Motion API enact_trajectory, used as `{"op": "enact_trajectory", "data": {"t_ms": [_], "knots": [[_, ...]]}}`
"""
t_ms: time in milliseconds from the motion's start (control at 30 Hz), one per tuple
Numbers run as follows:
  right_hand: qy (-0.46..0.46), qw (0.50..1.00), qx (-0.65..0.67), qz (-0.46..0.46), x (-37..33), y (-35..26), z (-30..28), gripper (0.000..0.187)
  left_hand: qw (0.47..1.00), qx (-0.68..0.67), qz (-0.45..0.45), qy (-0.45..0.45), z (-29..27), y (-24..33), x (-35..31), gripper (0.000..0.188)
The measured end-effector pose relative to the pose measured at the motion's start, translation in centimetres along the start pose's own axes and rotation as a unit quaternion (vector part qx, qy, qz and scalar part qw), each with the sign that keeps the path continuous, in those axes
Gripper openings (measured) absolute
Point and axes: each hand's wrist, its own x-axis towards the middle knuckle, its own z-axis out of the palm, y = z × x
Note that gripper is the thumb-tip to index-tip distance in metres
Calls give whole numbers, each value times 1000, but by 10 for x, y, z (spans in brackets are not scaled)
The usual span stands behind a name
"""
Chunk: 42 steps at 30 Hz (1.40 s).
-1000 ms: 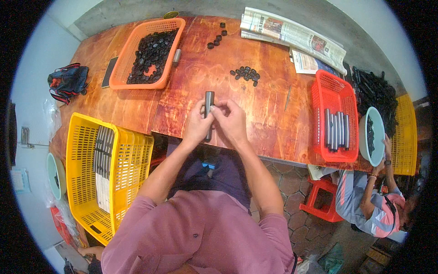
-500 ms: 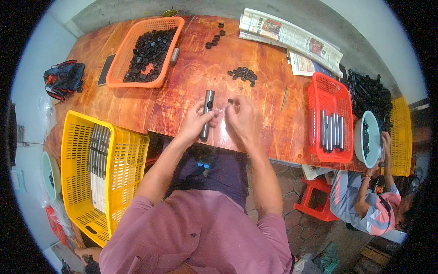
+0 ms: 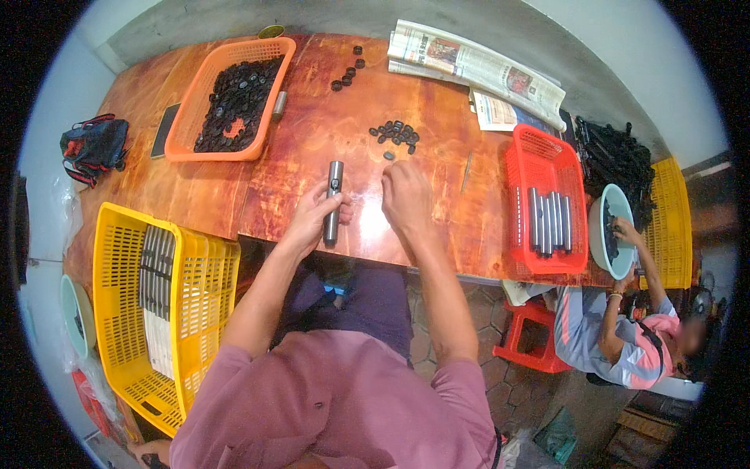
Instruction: The person repeatedly picks small black caps from a table and inserts them into cylindrical metal rods, then places the assembled units into a yellow basket. The person also picks up and repositions the metal rods and occasionally moves the basket.
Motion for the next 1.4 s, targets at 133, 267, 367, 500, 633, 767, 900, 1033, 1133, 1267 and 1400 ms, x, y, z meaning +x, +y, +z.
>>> {"op": "enact_trajectory", "data": {"t_ms": [133,267,367,500,633,767,900,1033,1133,1267,1400], "knots": [[-2,993,-19,114,10,20,-4,17,1000,14,-1,-2,0,1,-1,38],[7,989,-31,145,20,39,0,21,1000,15,0,-6,0,-1,-1,40],[-13,989,-49,141,24,42,-1,18,1000,13,6,-9,-2,-2,0,42],[-30,990,-71,122,25,34,-8,15,1000,4,14,-6,0,-2,-2,38],[-45,988,-57,135,27,32,-12,18,1000,9,10,-12,-1,-2,-1,38],[-69,972,-73,213,34,36,-12,22,999,21,12,-21,0,1,-2,43],[-44,965,-28,255,33,50,-12,25,1000,14,9,-14,0,-1,-1,42],[-49,969,-5,244,30,36,-14,26,1000,16,8,-24,-3,-2,0,42],[-51,978,-38,199,26,32,-8,29,999,0,12,-36,-4,-3,0,40],[-79,975,-76,194,23,35,-5,28,998,-16,5,-56,-5,0,-4,39],[-129,960,-63,242,30,15,-19,24,997,-30,10,-68,-8,0,-3,40]]}}
